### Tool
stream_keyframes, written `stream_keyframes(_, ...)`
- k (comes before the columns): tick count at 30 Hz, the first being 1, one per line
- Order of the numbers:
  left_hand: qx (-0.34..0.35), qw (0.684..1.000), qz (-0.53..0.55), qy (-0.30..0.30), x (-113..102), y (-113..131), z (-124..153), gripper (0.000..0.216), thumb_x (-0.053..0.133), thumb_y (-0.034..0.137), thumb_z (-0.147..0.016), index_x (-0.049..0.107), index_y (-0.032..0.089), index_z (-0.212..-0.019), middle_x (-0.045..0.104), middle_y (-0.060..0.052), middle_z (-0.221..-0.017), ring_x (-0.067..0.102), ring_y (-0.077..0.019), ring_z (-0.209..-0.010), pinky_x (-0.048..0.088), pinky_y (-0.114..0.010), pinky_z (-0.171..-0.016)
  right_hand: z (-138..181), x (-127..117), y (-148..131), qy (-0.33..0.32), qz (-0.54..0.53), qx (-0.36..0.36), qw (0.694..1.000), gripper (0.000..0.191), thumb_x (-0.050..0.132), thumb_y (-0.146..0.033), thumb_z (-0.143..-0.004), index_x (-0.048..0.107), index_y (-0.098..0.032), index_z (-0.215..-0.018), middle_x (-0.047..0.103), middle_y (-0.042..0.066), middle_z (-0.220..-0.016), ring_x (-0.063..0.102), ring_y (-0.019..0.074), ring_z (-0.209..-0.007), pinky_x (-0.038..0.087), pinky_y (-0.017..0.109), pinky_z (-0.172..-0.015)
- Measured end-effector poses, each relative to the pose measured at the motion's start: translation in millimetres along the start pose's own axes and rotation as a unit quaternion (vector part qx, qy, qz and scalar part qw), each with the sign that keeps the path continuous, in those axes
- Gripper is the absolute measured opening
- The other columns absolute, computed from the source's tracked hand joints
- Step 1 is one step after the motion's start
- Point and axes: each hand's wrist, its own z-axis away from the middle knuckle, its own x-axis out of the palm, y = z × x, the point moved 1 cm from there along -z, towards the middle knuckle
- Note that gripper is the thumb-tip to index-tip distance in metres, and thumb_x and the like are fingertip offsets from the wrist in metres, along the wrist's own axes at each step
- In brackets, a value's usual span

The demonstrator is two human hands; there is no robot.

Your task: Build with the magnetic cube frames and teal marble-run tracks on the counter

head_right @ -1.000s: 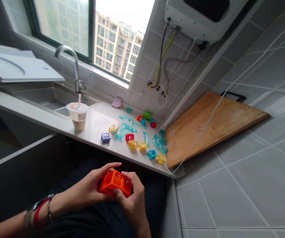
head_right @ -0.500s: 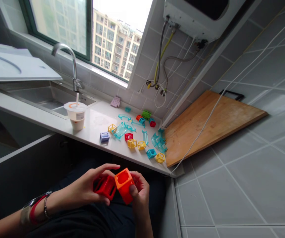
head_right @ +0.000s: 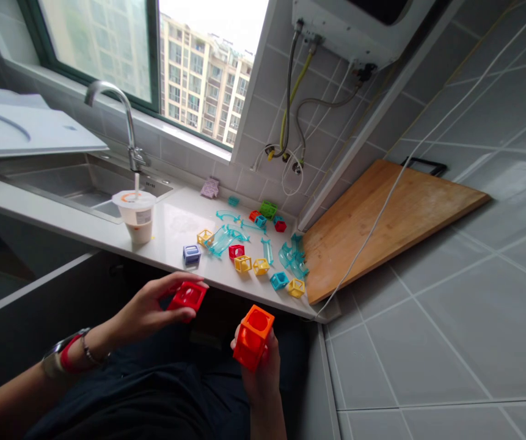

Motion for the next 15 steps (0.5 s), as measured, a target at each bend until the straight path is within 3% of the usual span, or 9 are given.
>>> stream_keyframes(4,-0.069,0.979,-0.087,0.169,-54.8,-44.4,-57.1,0.056,0.080,0.059,-0.077,0.073,0.017,-0.114,0.078,-0.010,-0.103,0.073,-0.0265,-0.091,0.060,-0.035,-0.082,0.3,3.1,-1.2,0.028,-0.047,0.023,0.998,0.046,0.057,-0.065,-0.090,0.073,-0.023,-0.101,0.066,0.007,-0.089,0.056,0.0199,-0.069,0.050,0.034,-0.064)
stream_keyframes(7,-0.100,0.969,-0.111,0.196,-85.5,-73.8,-94.1,0.064,0.071,0.066,-0.079,0.069,0.012,-0.114,0.076,-0.014,-0.100,0.074,-0.0276,-0.086,0.061,-0.036,-0.071,2.3,5.6,1.9,0.027,-0.073,0.037,0.996,0.047,0.057,-0.064,-0.090,0.074,-0.021,-0.101,0.067,0.007,-0.088,0.057,0.0194,-0.068,0.049,0.034,-0.063)
stream_keyframes(9,-0.103,0.962,-0.143,0.209,-97.5,-85.9,-111.0,0.066,0.074,0.063,-0.075,0.068,0.011,-0.115,0.075,-0.015,-0.106,0.073,-0.0279,-0.088,0.061,-0.037,-0.072,3.5,7.9,4.6,0.025,-0.090,0.044,0.995,0.047,0.057,-0.063,-0.091,0.074,-0.021,-0.100,0.068,0.008,-0.088,0.057,0.0196,-0.068,0.050,0.034,-0.064)
stream_keyframes(15,-0.110,0.943,-0.242,0.201,-108.8,-107.4,-142.7,0.059,0.073,0.053,-0.077,0.066,0.012,-0.118,0.075,-0.017,-0.111,0.073,-0.0303,-0.099,0.058,-0.040,-0.086,2.9,13.6,13.4,0.031,-0.163,0.074,0.983,0.047,0.064,-0.061,-0.089,0.076,-0.016,-0.099,0.070,0.009,-0.087,0.061,0.0194,-0.070,0.051,0.033,-0.065)
